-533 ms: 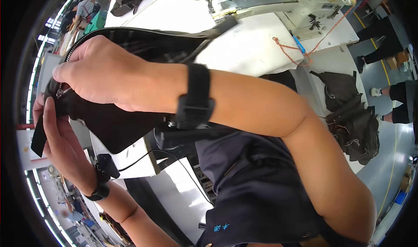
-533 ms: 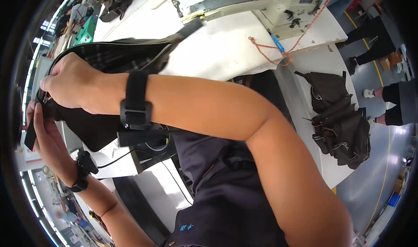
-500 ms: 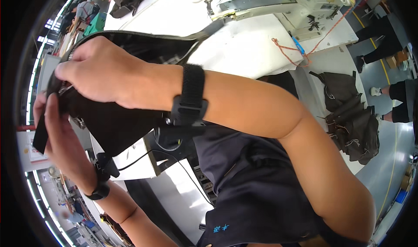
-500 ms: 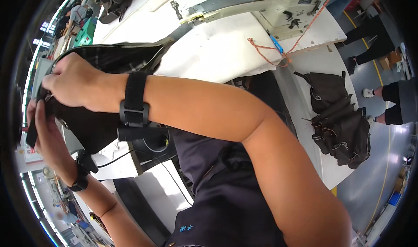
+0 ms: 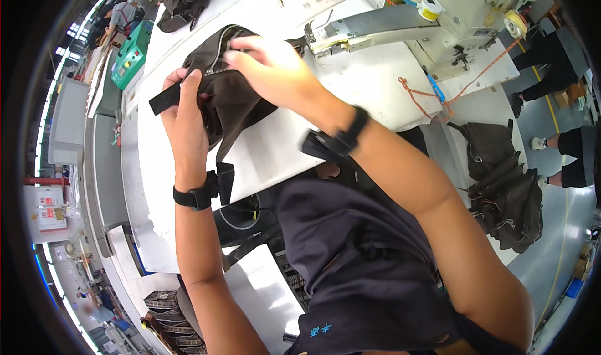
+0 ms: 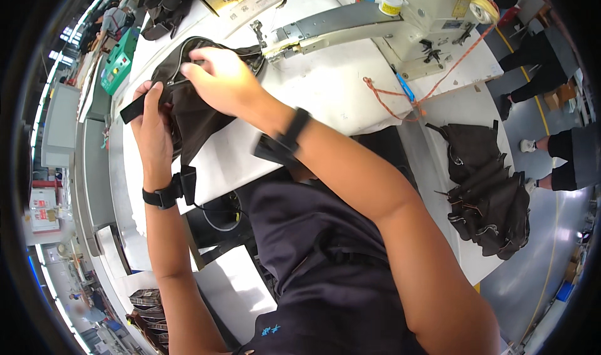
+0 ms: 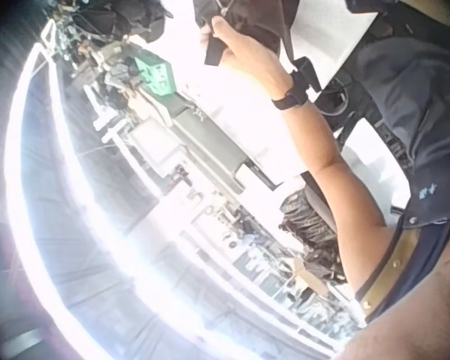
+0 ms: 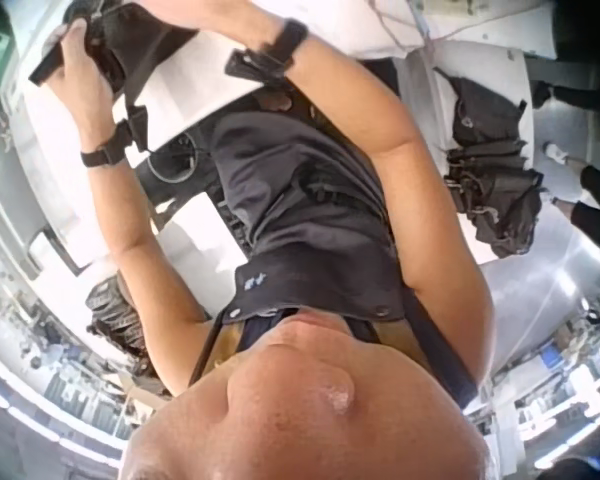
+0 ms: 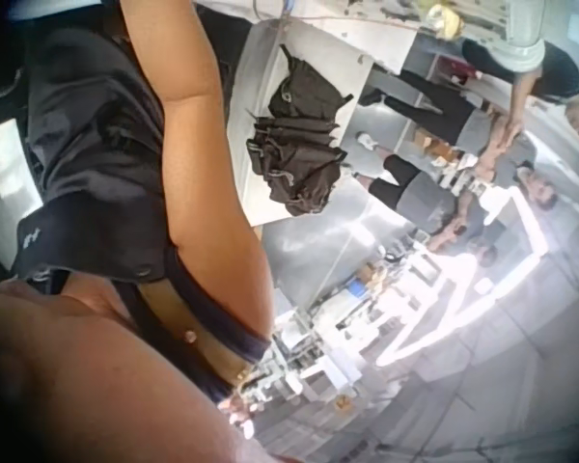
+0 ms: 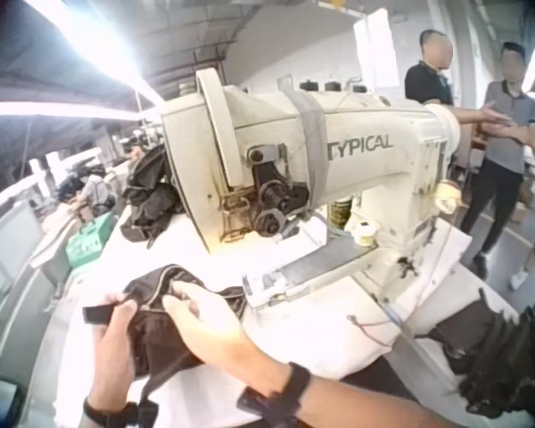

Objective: Sewing the components of a dark fabric bag using an industrial sewing machine in a workshop.

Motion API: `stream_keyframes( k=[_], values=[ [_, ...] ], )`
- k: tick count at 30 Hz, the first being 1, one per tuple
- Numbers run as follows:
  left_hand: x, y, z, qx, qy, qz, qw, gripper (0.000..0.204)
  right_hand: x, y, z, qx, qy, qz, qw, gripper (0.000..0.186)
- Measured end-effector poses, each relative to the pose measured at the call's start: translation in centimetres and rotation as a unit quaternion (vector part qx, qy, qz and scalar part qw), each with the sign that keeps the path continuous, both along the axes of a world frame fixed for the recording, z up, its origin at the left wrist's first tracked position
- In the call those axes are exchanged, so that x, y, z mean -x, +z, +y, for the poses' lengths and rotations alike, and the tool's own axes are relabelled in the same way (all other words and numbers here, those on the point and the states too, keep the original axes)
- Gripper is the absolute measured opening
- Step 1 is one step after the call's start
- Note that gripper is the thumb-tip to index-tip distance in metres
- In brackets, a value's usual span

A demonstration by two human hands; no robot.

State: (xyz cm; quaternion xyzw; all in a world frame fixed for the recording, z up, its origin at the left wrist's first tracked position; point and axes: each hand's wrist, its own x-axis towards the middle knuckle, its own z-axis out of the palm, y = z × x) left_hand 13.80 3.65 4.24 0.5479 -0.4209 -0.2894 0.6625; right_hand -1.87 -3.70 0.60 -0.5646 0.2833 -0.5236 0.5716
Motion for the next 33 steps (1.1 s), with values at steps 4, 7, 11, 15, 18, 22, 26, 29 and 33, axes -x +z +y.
stream_keyframes(
  k=[4, 7, 11, 15, 18, 22, 26, 29, 33],
  values=[
    [-0.6, -0.4, 0.1, 0.017, -0.003, 0.017, 1.0, 0.02, 6.9, -1.9, 1.5, 0.059, -0.166, 0.007, 0.984, 0.025],
    [-0.7, -0.8, 0.5, 0.002, -0.012, 0.015, 1.0, 0.019, 8.9, -2.4, 1.0, 0.058, -0.189, 0.036, 0.98, 0.026],
    [-0.5, -0.8, 0.8, 0.004, -0.023, 0.017, 1.0, 0.018, 8.6, -2.3, -0.1, 0.014, -0.155, 0.048, 0.987, 0.019],
    [-0.8, -0.8, 1.0, 0.0, -0.038, 0.023, 0.999, 0.018, 8.0, -3.4, 0.8, 0.105, -0.216, 0.086, 0.967, 0.011],
    [-1.1, -1.1, 1.0, -0.002, -0.041, 0.034, 0.999, 0.017, 8.4, -4.8, 2.6, 0.253, -0.219, 0.239, 0.912, 0.011],
    [-1.4, -1.2, 1.2, -0.017, -0.039, 0.047, 0.998, 0.017, 10.1, -5.1, 4.3, 0.208, -0.118, 0.596, 0.766, 0.022],
    [-1.3, -1.6, 1.3, 0.001, -0.066, 0.061, 0.996, 0.016, 9.9, -3.4, 4.5, 0.241, -0.156, 0.421, 0.861, 0.021],
    [-1.4, -1.6, 1.5, 0.012, -0.07, 0.051, 0.996, 0.015, 6.7, -1.8, 4.1, 0.33, -0.162, 0.202, 0.908, 0.026],
    [-1.8, -1.7, 1.9, -0.005, -0.103, 0.06, 0.993, 0.021, 2.4, -0.8, 3.0, 0.282, -0.066, 0.092, 0.953, 0.032]
  ],
)
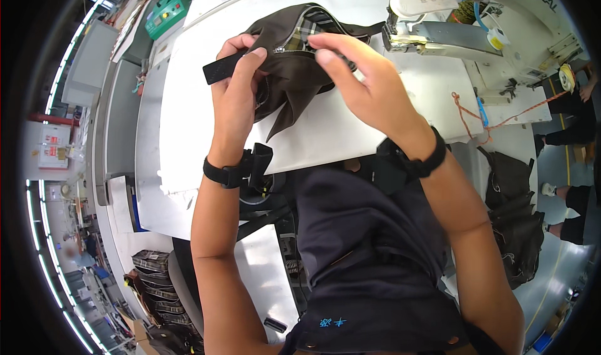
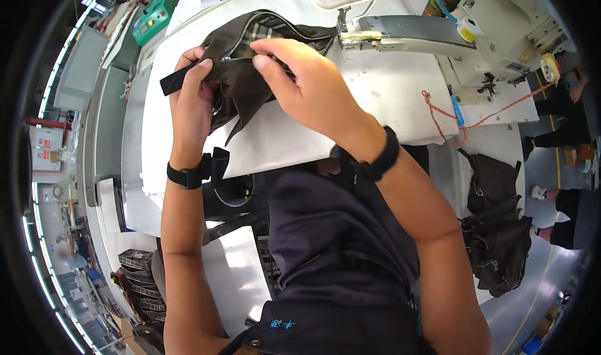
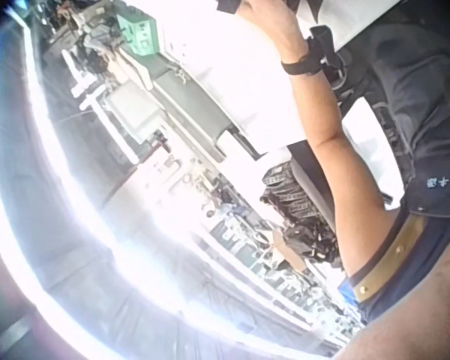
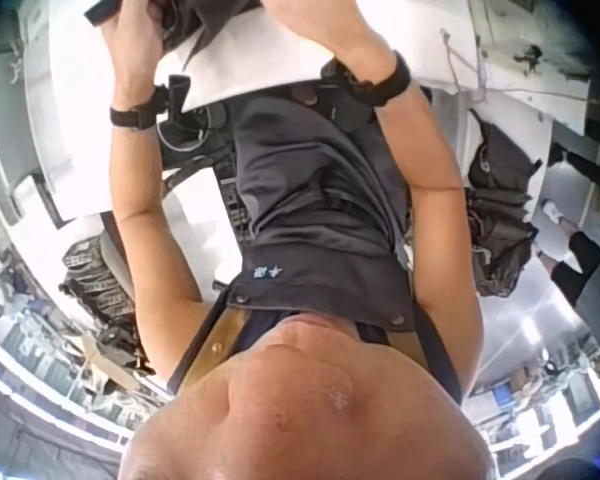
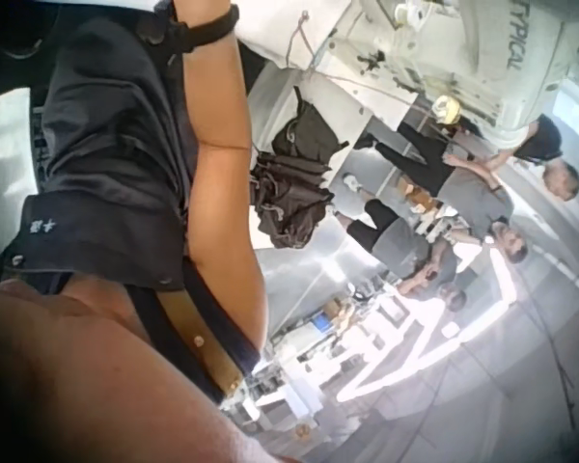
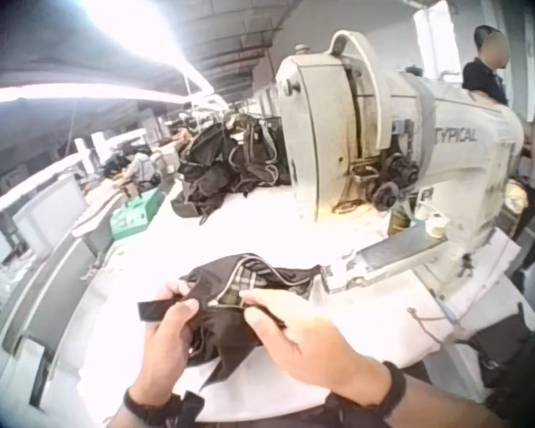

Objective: Sewing the components of a dark fabric bag using an industrial sewing machine in a workshop.

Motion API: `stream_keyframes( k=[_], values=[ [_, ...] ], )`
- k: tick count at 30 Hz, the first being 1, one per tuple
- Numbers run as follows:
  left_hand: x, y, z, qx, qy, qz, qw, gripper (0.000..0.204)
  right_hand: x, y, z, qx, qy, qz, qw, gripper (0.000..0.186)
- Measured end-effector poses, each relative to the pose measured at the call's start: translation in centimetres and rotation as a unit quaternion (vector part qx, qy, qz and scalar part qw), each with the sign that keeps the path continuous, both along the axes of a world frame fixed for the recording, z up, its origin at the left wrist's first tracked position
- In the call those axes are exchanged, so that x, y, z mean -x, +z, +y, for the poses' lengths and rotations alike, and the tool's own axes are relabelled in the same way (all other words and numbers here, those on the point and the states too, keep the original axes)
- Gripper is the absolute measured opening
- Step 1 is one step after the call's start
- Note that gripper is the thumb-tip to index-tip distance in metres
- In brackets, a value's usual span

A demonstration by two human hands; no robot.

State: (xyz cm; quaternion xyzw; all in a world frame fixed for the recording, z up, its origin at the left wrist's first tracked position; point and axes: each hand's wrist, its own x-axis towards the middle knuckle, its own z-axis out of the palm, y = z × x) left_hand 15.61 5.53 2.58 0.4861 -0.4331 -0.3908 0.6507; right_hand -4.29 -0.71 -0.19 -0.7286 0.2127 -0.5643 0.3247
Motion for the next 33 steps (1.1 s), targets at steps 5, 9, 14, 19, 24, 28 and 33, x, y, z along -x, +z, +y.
stream_keyframes(
  k=[5, 9, 14, 19, 24, 28, 33],
  values=[
    [-0.6, -0.5, -0.2, 0.055, 0.02, -0.061, 0.996, 0.018, -2.0, -0.9, -1.7, -0.056, 0.065, 0.063, 0.994, 0.028],
    [-0.2, -1.0, -1.0, 0.018, 0.006, -0.065, 0.998, 0.018, -2.0, -1.9, -1.0, -0.109, 0.067, -0.015, 0.992, 0.025],
    [3.3, -2.0, 0.1, 0.031, -0.012, -0.058, 0.998, 0.017, 0.9, -1.5, 3.4, -0.188, -0.003, -0.01, 0.982, 0.019],
    [6.4, -3.0, -1.1, 0.037, -0.01, -0.085, 0.996, 0.017, 3.4, -1.9, 2.9, -0.189, -0.02, -0.026, 0.981, 0.015],
    [7.8, -4.1, -5.9, 0.018, 0.02, -0.086, 0.996, 0.014, 2.9, -3.4, -0.7, -0.071, -0.147, 0.038, 0.986, 0.014],
    [8.6, -4.6, -6.1, 0.031, 0.009, -0.097, 0.995, 0.012, 3.0, -4.4, -0.6, 0.035, -0.215, 0.036, 0.975, 0.015],
    [9.8, -5.3, -6.4, 0.072, -0.013, -0.059, 0.996, 0.011, 4.1, -4.8, -0.1, 0.007, -0.222, 0.019, 0.975, 0.008]
  ],
)
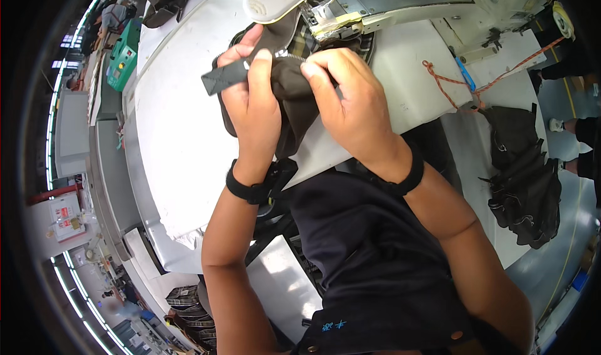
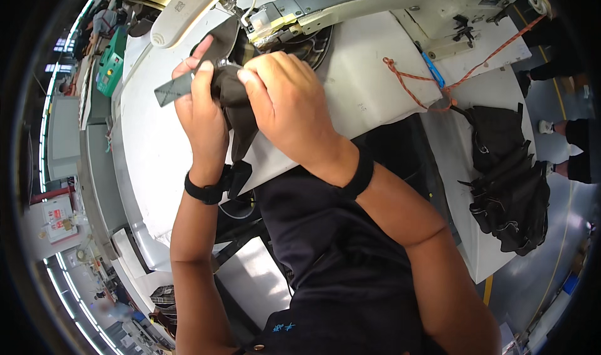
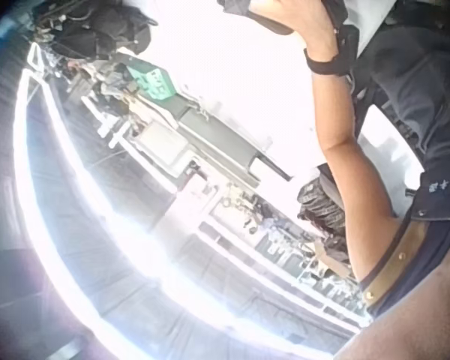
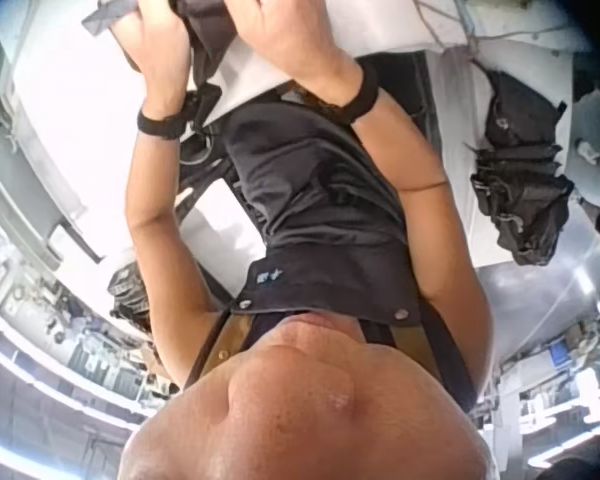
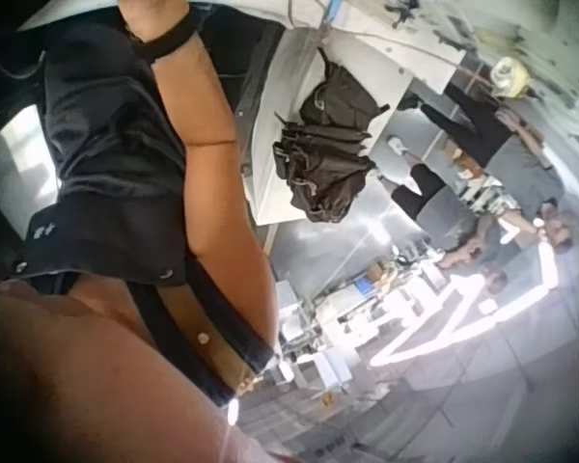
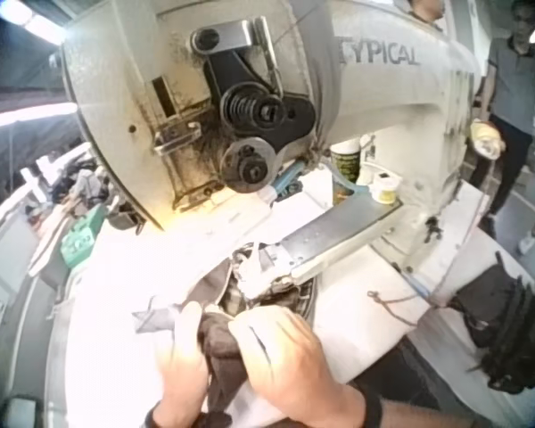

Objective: Sewing the components of a dark fabric bag using an industrial sewing machine in a workshop.

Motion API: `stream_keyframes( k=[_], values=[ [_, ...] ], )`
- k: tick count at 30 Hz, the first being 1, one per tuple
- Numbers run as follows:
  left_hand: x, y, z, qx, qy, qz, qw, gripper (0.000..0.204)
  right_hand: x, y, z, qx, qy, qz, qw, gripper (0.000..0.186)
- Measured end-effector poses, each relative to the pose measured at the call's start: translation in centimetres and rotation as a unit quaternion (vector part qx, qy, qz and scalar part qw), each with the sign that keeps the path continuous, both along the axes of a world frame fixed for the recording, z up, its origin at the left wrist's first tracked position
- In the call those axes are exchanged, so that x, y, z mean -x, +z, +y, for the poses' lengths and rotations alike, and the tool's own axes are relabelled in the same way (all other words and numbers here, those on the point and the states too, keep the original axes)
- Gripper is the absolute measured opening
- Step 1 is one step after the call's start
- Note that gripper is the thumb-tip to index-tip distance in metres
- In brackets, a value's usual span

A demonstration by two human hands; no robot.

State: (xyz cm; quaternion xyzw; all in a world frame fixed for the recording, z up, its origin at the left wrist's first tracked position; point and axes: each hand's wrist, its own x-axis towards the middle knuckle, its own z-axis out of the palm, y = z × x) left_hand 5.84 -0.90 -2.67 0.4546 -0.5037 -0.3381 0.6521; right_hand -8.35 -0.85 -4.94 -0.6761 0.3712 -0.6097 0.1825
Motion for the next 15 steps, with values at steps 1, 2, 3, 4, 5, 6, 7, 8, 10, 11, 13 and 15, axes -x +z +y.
stream_keyframes(
  k=[1, 2, 3, 4, 5, 6, 7, 8, 10, 11, 13, 15],
  values=[
    [0.1, 0.0, -0.5, 0.0, 0.0, -0.001, 1.0, 0.011, 0.1, 0.1, -0.3, 0.0, 0.0, -0.001, 1.0, 0.008],
    [0.3, 0.1, -1.0, -0.007, 0.01, 0.021, 1.0, 0.012, 0.1, 0.3, -0.7, 0.015, -0.02, 0.016, 1.0, 0.008],
    [0.4, 0.2, -1.5, -0.012, 0.019, 0.043, 0.999, 0.013, 0.2, 0.5, -1.1, 0.027, -0.039, 0.033, 0.998, 0.008],
    [0.7, 0.2, -2.0, -0.005, 0.003, 0.075, 0.997, 0.013, 0.3, 0.7, -1.5, 0.034, -0.057, 0.044, 0.997, 0.009],
    [0.9, 0.3, -2.2, -0.009, 0.004, 0.076, 0.997, 0.013, 0.5, 0.9, -1.7, 0.034, -0.061, 0.044, 0.997, 0.009],
    [1.2, 0.3, -2.5, -0.027, 0.0, 0.096, 0.995, 0.013, 0.7, 1.0, -1.9, 0.037, -0.066, 0.033, 0.997, 0.009],
    [1.5, 0.3, -2.5, -0.041, -0.006, 0.119, 0.992, 0.013, 0.9, 1.1, -2.0, 0.034, -0.068, 0.022, 0.997, 0.008],
    [1.7, 0.3, -2.5, -0.046, 0.004, 0.082, 0.996, 0.012, 1.2, 1.2, -1.9, 0.013, -0.055, 0.004, 0.998, 0.009],
    [2.3, 0.1, -2.2, -0.022, -0.003, 0.083, 0.996, 0.011, 1.9, 1.1, -1.5, 0.003, -0.046, 0.0, 0.999, 0.009],
    [2.5, 0.0, -2.1, 0.004, -0.012, 0.084, 0.996, 0.01, 2.1, 1.1, -1.4, -0.013, -0.038, -0.001, 0.999, 0.009],
    [2.7, 0.1, -2.1, 0.02, -0.018, 0.073, 0.997, 0.009, 2.2, 0.9, -1.6, -0.015, -0.038, -0.015, 0.999, 0.008],
    [2.8, 0.4, -2.2, 0.01, 0.002, 0.022, 1.0, 0.011, 2.1, 0.9, -2.3, 0.03, -0.05, -0.01, 0.998, 0.006]
  ],
)
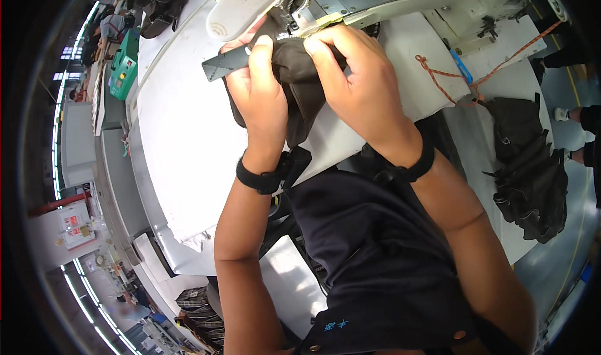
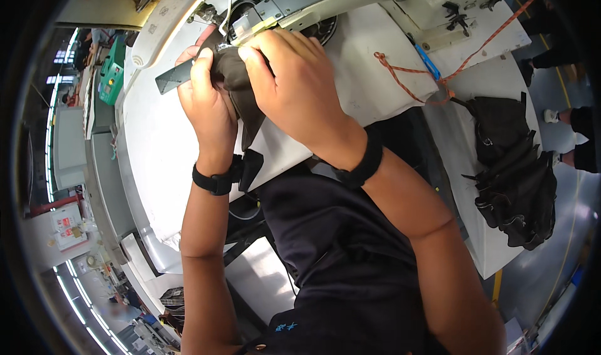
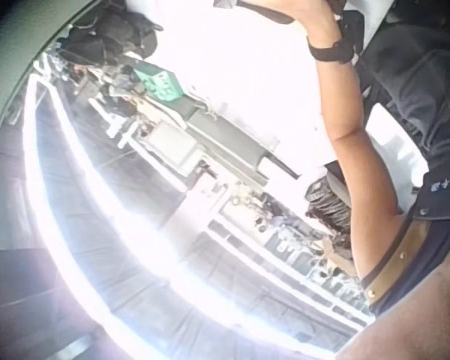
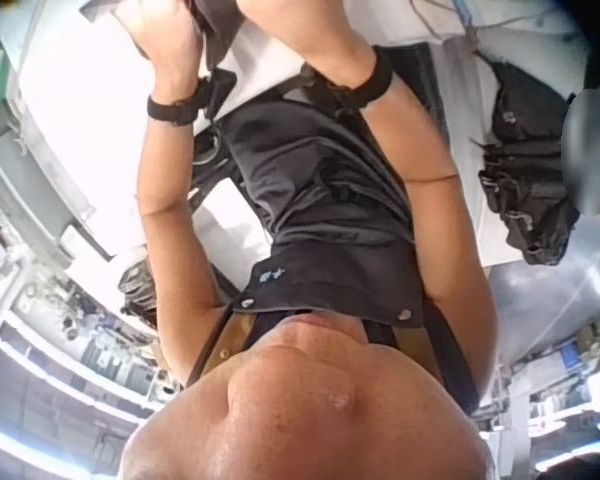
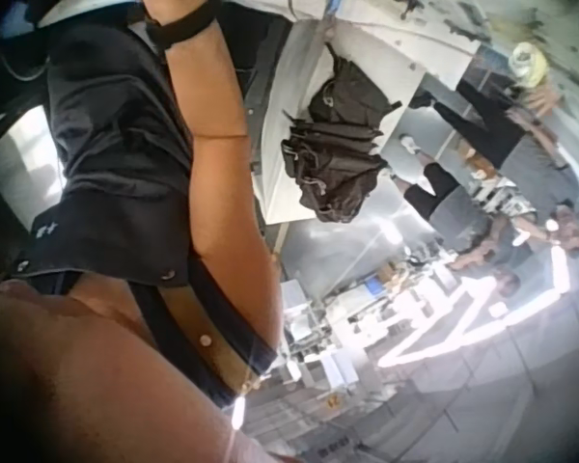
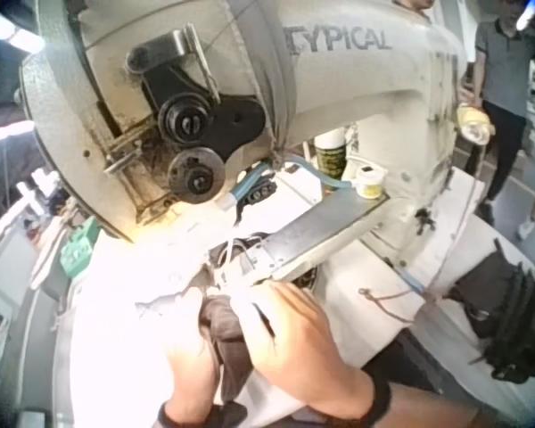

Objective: Sewing the components of a dark fabric bag using an industrial sewing machine in a workshop.

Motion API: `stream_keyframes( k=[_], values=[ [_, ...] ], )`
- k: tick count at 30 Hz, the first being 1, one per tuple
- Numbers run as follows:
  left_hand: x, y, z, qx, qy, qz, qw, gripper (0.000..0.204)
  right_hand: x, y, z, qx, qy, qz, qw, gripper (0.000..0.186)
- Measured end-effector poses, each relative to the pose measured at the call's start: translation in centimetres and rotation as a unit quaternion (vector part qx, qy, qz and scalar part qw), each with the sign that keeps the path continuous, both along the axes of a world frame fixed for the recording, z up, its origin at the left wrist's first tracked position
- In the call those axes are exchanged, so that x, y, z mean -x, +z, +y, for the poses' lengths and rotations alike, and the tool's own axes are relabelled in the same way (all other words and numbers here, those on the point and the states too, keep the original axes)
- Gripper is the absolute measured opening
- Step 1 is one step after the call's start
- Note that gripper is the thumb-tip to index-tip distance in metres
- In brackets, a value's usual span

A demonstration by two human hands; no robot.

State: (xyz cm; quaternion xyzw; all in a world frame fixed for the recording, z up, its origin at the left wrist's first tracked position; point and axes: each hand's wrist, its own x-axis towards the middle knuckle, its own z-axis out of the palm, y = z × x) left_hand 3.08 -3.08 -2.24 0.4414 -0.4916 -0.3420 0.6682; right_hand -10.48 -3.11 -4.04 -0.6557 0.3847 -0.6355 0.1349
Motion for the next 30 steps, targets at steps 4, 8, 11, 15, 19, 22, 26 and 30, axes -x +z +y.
stream_keyframes(
  k=[4, 8, 11, 15, 19, 22, 26, 30],
  values=[
    [0.6, 0.4, 0.1, -0.031, -0.044, 0.123, 0.991, 0.018, 0.3, 0.2, -0.6, 0.017, -0.01, 0.016, 1.0, 0.006],
    [1.1, 0.3, 0.1, -0.003, -0.035, 0.171, 0.985, 0.014, 1.0, 0.2, 0.2, 0.001, -0.006, 0.004, 1.0, 0.006],
    [1.1, 0.2, 0.2, 0.024, -0.012, -0.002, 1.0, 0.019, 1.3, 0.1, 0.4, -0.011, -0.006, -0.013, 1.0, 0.006],
    [1.2, 0.3, 0.0, 0.036, 0.034, -0.13, 0.99, 0.019, 1.2, 0.0, 0.0, -0.016, 0.003, -0.033, 0.999, 0.007],
    [2.0, 0.6, 0.1, -0.014, 0.007, 0.012, 1.0, 0.021, 1.3, 0.2, -0.1, -0.007, 0.0, -0.042, 0.999, 0.008],
    [2.7, 1.0, 0.4, -0.023, 0.007, 0.052, 0.998, 0.024, 1.5, 0.2, 0.1, -0.033, 0.01, -0.049, 0.998, 0.008],
    [2.4, 1.9, 1.0, -0.06, 0.016, 0.001, 0.998, 0.026, 1.7, 0.2, 0.1, -0.064, 0.041, -0.066, 0.995, 0.01],
    [1.2, 2.6, 2.1, -0.119, 0.004, -0.029, 0.992, 0.028, 2.1, 0.0, 0.0, -0.09, 0.065, -0.061, 0.992, 0.014]
  ],
)
